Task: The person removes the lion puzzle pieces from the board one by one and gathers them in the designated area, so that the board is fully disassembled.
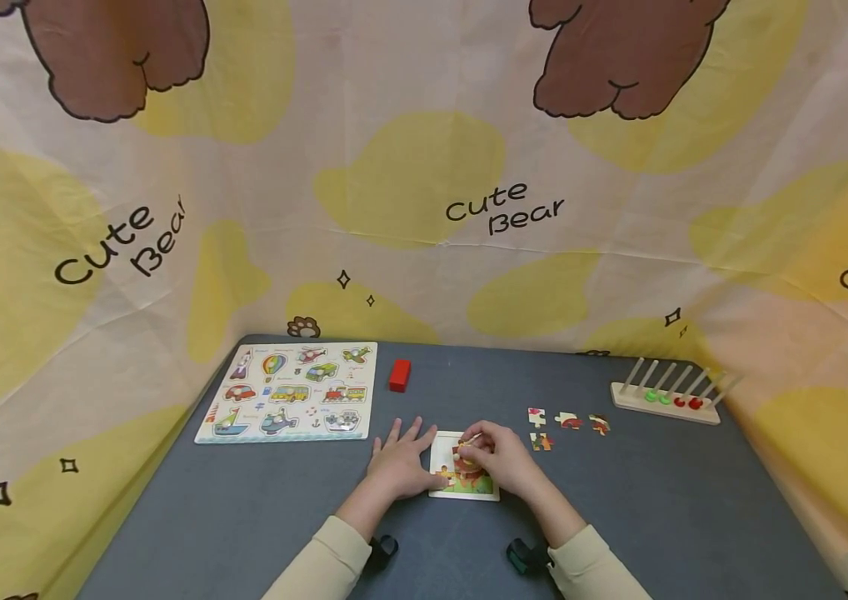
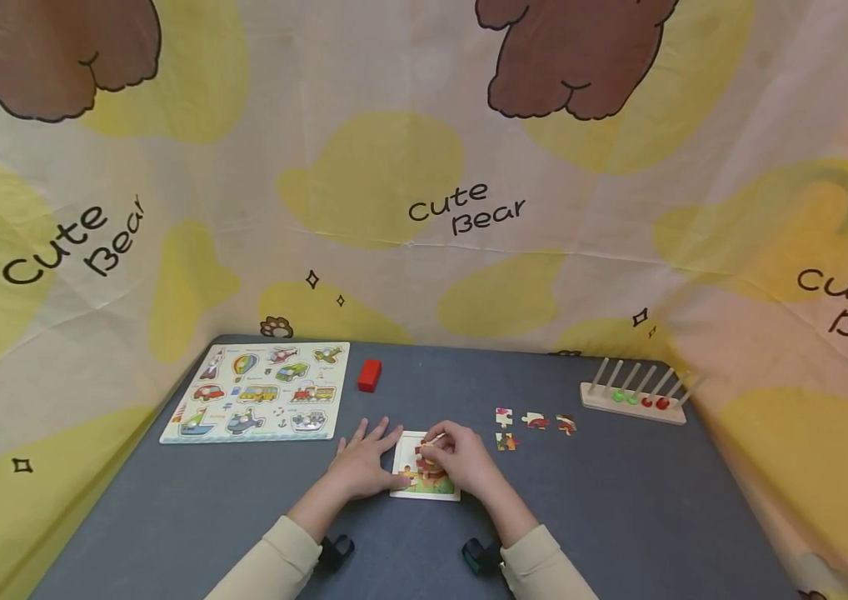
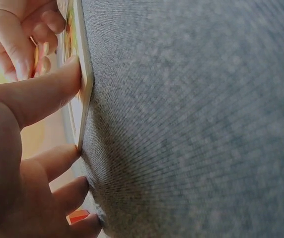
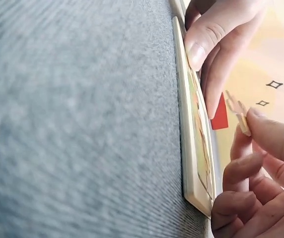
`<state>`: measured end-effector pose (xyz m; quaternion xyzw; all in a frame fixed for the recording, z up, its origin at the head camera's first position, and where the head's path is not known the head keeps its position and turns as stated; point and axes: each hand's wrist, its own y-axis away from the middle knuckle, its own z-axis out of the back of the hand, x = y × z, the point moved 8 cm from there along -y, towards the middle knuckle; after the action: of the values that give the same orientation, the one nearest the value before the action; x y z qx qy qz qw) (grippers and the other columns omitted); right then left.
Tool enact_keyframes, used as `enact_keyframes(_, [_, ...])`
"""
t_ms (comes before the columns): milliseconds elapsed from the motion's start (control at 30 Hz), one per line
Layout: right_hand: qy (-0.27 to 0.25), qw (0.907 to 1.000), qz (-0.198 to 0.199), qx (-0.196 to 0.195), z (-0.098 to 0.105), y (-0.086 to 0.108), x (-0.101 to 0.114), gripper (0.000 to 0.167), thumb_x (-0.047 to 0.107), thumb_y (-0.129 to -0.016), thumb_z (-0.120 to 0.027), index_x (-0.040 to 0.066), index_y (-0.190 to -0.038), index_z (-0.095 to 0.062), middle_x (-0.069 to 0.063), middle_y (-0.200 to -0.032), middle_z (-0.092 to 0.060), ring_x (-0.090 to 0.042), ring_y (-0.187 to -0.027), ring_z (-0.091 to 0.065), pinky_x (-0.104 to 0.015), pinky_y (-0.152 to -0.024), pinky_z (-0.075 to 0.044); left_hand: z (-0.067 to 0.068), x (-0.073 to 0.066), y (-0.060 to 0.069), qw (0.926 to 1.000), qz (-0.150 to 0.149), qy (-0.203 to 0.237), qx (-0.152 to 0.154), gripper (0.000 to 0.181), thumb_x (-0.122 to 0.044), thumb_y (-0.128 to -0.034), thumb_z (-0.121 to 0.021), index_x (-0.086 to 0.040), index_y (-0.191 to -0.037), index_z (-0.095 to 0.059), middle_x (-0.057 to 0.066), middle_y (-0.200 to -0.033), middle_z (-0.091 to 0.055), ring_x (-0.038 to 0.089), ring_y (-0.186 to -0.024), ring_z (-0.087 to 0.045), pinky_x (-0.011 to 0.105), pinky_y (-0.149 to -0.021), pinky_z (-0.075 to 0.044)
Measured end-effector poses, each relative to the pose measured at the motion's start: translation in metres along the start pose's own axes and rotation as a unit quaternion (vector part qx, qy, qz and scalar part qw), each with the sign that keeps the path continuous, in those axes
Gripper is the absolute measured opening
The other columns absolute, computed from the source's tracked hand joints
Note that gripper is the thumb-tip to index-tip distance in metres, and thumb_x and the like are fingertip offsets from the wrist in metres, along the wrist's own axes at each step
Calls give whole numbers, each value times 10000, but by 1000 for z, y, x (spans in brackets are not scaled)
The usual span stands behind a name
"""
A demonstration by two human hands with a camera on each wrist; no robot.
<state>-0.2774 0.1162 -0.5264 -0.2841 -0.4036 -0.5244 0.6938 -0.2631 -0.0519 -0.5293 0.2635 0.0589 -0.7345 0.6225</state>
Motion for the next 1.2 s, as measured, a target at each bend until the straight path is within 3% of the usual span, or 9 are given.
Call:
enact_keyframes(267, [-318,9994,-19,-122,10,2,1,140,247,-957,-706,114,-989,-677,-34,-815,-671,-167,-665,-616,-252,-575,-512,0,0,-1,10000,12,-23,-30,890,-525,-767,-821,-226,-1528,-469,82,-1647,-322,404,-1553,-136,706,-1180,-131])
enact_keyframes(500, [-142,9995,-45,-289,20,6,5,105,221,-998,-644,119,-1009,-622,-27,-866,-633,-157,-760,-547,-248,-644,-462,1,0,0,10000,22,-31,-29,896,-527,-765,-821,-226,-1530,-465,80,-1649,-316,407,-1552,-134,707,-1180,-128])
enact_keyframes(700, [-314,9977,-190,-564,29,8,-1,115,211,-975,-675,108,-1017,-647,-51,-812,-657,-145,-688,-527,-241,-584,-442,2,-1,1,10000,27,-2,-11,894,-513,-763,-826,-217,-1528,-469,90,-1645,-323,413,-1550,-139,706,-1181,-126])
enact_keyframes(867, [-342,9957,-294,-804,41,11,-7,138,222,-939,-724,116,-1024,-699,-2,-816,-705,-149,-666,-571,-243,-586,-492,3,-1,0,10000,21,8,15,890,-501,-772,-824,-223,-1534,-458,85,-1650,-315,404,-1554,-130,704,-1184,-120])
enact_keyframes(1200, [-468,9931,-351,-1014,61,20,-15,158,159,-943,-718,60,-1066,-708,-42,-826,-726,-169,-672,-615,-283,-625,-548,2,-1,1,10000,-22,46,-42,898,-506,-763,-827,-219,-1532,-462,88,-1645,-325,409,-1551,-142,706,-1182,-125])
